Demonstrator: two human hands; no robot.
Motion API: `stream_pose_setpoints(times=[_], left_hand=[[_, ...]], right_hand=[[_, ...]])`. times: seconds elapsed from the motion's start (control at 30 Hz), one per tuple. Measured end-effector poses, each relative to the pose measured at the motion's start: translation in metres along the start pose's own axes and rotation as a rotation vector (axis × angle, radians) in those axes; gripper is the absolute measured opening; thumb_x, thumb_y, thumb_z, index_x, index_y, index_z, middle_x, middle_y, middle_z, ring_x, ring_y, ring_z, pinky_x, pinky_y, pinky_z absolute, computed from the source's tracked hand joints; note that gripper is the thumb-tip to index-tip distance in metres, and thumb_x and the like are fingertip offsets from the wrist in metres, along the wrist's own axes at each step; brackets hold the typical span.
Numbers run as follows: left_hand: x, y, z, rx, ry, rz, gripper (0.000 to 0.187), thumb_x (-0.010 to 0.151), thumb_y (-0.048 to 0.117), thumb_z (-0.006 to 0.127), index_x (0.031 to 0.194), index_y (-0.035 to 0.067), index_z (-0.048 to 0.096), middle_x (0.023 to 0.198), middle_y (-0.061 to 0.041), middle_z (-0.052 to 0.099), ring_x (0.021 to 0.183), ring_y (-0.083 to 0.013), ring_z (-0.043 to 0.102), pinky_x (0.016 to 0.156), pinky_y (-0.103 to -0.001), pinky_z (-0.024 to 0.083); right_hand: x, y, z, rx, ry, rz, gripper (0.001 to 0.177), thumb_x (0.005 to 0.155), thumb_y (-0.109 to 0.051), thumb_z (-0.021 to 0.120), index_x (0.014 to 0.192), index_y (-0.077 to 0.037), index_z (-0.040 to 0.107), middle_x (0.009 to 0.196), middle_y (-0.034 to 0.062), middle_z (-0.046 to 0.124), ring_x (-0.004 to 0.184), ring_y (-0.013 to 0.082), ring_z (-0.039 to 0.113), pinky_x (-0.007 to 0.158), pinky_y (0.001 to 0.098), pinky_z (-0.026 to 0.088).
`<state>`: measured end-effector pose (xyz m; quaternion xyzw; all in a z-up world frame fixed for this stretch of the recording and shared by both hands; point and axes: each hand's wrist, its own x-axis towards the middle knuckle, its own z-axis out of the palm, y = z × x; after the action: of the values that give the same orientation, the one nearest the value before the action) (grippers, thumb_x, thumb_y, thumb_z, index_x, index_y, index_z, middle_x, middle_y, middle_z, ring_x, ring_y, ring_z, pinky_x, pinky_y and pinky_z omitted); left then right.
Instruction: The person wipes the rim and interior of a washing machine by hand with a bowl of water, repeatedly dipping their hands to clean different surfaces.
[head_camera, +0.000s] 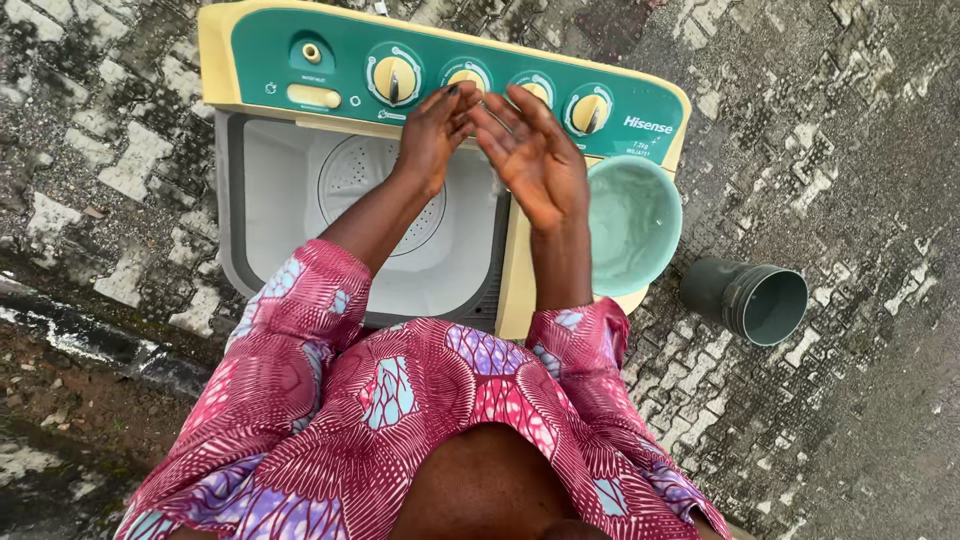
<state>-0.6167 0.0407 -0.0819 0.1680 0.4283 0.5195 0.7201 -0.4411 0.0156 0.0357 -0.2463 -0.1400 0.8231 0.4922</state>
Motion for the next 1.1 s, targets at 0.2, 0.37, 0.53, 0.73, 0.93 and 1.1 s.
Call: stream_pose_setpoints(times=[0.2,0.37,0.53,0.73,0.93,1.1], left_hand=[[-0.004,0.031,-0.008,-0.072,0.027,0.074,0.03,0.098,0.03,0.062,0.118,0.009,0.069,0.104,0.004,0.071,0.09,-0.005,0.064,0.079,-0.023,0.05],[-0.044,0.043,-0.021,0.076,0.188,0.12,0.039,0.099,0.046,0.064,0.085,0.01,0.065,0.074,0.001,0.062,0.059,-0.0078,0.053,0.055,-0.024,0.045],[-0.064,0.026,-0.011,0.24,0.275,0.069,0.067,0.098,0.066,0.054,0.057,0.013,0.047,0.054,0.001,0.042,0.041,-0.0074,0.036,0.039,-0.027,0.027],[-0.075,-0.007,0.008,0.143,-0.02,0.062,0.039,0.098,0.048,0.066,0.092,0.009,0.067,0.076,0.004,0.056,0.064,-0.0049,0.051,0.059,-0.022,0.04],[-0.086,-0.022,0.001,0.33,-0.147,0.04,0.034,0.1,0.034,0.067,0.121,0.008,0.062,0.108,0.005,0.061,0.099,-0.0053,0.054,0.083,-0.024,0.042],[-0.097,-0.031,-0.001,0.449,-0.193,-0.005,0.067,0.095,0.036,0.071,0.147,0.007,0.04,0.142,-0.007,0.051,0.126,-0.0158,0.054,0.102,-0.031,0.046]], right_hand=[[-0.009,0.019,0.015,-0.178,0.028,-0.149,0.035,0.109,-0.025,0.056,0.135,-0.002,0.056,0.141,0.0197,0.058,0.133,0.0361,0.058,0.112,0.0504,0.049],[-0.068,0.02,-0.036,-0.055,0.27,-0.134,0.043,0.107,-0.038,0.057,0.131,-0.002,0.058,0.138,0.0193,0.06,0.129,0.033,0.059,0.114,0.0506,0.048],[-0.106,0.05,-0.041,0.001,0.388,-0.01,0.064,0.098,-0.055,0.056,0.127,0.001,0.06,0.134,0.0209,0.061,0.125,0.0322,0.06,0.109,0.0514,0.048],[-0.124,0.075,-0.087,0.469,0.65,-0.116,0.088,0.086,-0.071,0.056,0.112,0.013,0.055,0.122,0.0311,0.064,0.113,0.0407,0.064,0.101,0.0544,0.051],[-0.135,0.067,-0.141,0.325,0.702,-0.294,0.032,0.094,-0.007,0.054,0.116,0.015,0.062,0.113,0.03,0.07,0.101,0.0362,0.072,0.094,0.0459,0.063],[-0.141,0.064,-0.139,0.084,0.666,-0.131,0.015,0.089,-0.002,0.057,0.1,0.008,0.057,0.101,0.0256,0.07,0.092,0.0376,0.074,0.083,0.0466,0.066]])
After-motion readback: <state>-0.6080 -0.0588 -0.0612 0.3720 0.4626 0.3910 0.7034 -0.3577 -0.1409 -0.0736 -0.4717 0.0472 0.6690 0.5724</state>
